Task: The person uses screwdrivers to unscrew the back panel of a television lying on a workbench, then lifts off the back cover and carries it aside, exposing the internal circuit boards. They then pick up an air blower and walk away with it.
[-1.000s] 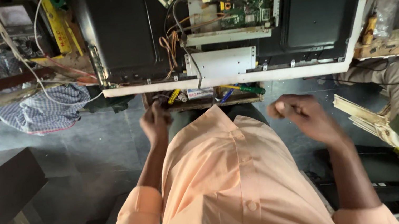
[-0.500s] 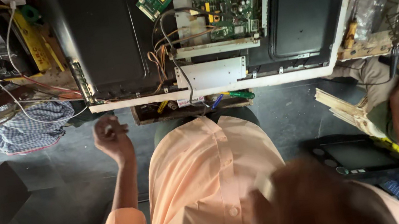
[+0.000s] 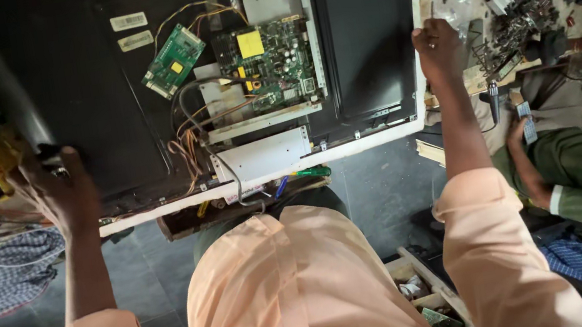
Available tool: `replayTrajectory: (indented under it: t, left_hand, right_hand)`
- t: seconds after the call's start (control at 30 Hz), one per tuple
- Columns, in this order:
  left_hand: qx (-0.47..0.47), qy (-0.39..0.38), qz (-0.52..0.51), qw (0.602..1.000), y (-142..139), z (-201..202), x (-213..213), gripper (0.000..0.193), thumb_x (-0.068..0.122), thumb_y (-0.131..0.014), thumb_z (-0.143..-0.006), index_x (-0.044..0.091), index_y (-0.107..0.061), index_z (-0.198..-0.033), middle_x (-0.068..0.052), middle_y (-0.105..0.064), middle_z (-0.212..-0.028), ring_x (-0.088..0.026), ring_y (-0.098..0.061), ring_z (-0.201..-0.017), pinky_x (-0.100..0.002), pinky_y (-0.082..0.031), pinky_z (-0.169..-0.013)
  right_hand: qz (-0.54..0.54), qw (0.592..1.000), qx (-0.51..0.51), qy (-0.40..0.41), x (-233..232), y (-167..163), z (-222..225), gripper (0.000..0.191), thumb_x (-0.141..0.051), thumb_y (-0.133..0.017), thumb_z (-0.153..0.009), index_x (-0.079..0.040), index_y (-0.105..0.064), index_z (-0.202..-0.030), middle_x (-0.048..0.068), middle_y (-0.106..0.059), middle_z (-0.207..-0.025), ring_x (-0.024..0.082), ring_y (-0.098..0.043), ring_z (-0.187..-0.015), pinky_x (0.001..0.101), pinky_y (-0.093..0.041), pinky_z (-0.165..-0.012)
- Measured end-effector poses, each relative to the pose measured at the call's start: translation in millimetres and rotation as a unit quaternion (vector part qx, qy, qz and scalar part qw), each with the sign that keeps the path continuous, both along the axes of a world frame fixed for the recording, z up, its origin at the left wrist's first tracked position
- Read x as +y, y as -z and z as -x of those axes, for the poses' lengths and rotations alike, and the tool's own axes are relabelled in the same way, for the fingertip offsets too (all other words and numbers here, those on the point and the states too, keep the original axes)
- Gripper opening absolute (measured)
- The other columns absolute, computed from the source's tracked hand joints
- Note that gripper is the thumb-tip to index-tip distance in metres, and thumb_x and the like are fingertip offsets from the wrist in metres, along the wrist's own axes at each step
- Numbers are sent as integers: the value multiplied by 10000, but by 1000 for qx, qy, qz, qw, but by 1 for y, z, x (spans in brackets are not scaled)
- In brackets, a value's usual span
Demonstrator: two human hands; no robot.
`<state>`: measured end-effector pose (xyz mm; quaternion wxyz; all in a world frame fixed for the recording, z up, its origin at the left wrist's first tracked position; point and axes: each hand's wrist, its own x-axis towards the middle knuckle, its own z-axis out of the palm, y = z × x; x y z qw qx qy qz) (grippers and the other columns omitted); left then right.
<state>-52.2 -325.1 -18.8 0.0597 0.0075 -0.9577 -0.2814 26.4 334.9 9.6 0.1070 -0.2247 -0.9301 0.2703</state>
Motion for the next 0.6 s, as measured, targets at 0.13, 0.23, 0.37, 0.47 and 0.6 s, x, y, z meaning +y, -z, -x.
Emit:
replayTrajectory:
  t: [0.13, 0.23, 0.37, 0.47, 0.6]
  left_hand:
    - [-62, -87, 44, 993, 0, 22, 5, 414, 280, -688, -1117, -23, -583, -1379, -297, -497, -1343, -479, -476, -1251, -597, -388, -1057]
    - [-146, -107, -35, 983, -3, 39, 8, 559, 440, -539, -1093, 38, -498, -1479, -228, -573, -1429, -445, -536, -1293, -544, -399, -1096]
    - [-103, -97, 50, 989, -4, 51, 10, 559, 436, -524, -1115, 1, -531, -1466, -252, -576, -1455, -522, -376, -1396, -575, -271, -1176]
    - [-110, -116, 26, 987, -4, 58, 11, 611, 471, -491, -1106, -2, -496, -1492, -273, -540, -1464, -534, -362, -1377, -573, -279, -1135]
    - [-126, -138, 8, 982, -6, 63, 12, 622, 502, -463, -1084, 30, -521, -1486, -289, -524, -1443, -474, -463, -1344, -541, -342, -1145]
  right_hand:
    - [-16, 1000, -12, -16, 10, 17, 14, 358, -345, -724, -1079, 9, -719, -1130, 193, -718, -1034, 345, -695, -934, 465, -542, -813]
    - [30, 999, -41, 10, 4, 20, 24, 429, -433, -710, -1082, -5, -724, -1072, 194, -706, -990, 367, -683, -941, 510, -525, -852]
    - [-54, 997, -60, 0, -16, 8, 32, 360, -307, -653, -1091, 45, -725, -1082, 264, -688, -981, 433, -644, -881, 544, -494, -759]
    - [16, 992, -113, 56, -30, -2, 37, 384, -312, -618, -1116, 51, -716, -1040, 258, -705, -937, 398, -673, -844, 522, -503, -770]
    - [-9, 990, -122, 74, -41, -4, 48, 388, -274, -591, -1117, 73, -710, -988, 260, -710, -923, 391, -686, -821, 520, -504, -754]
